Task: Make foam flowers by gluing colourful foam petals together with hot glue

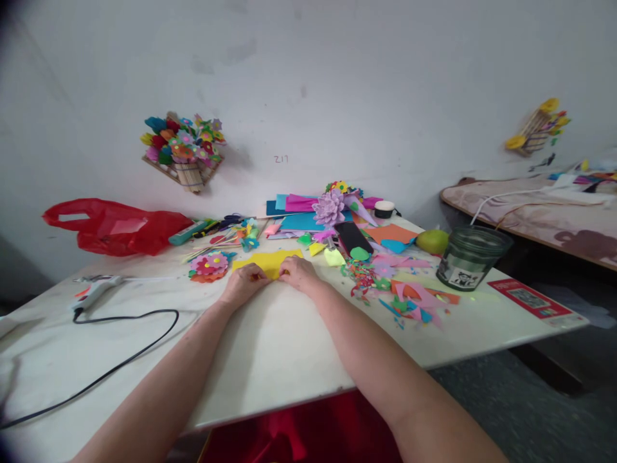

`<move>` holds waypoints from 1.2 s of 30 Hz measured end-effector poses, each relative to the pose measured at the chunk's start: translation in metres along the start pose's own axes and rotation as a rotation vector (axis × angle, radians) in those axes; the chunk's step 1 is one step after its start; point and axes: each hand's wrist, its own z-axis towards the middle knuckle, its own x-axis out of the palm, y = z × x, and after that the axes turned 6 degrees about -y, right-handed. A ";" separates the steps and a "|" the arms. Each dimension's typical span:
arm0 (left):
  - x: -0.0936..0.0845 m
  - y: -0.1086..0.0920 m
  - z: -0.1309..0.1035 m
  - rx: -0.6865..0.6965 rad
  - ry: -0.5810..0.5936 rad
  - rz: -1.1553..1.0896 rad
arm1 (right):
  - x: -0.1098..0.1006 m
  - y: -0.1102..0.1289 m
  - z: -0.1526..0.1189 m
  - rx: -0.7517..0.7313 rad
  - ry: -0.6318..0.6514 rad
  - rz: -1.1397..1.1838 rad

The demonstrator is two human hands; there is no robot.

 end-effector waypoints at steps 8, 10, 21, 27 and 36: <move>0.004 0.007 0.001 -0.025 0.001 -0.144 | 0.002 0.001 0.001 0.027 -0.011 0.015; 0.004 0.006 0.001 -0.035 0.001 -0.165 | 0.002 0.002 0.002 0.047 -0.004 0.024; 0.002 0.003 0.001 -0.088 0.038 -0.181 | -0.003 0.014 0.003 0.130 -0.003 -0.046; 0.001 0.003 0.001 -0.097 0.051 -0.161 | -0.050 -0.002 0.001 0.380 -0.308 -0.376; 0.000 0.002 0.000 -0.038 0.046 -0.107 | -0.067 -0.039 -0.011 0.738 -0.178 -0.597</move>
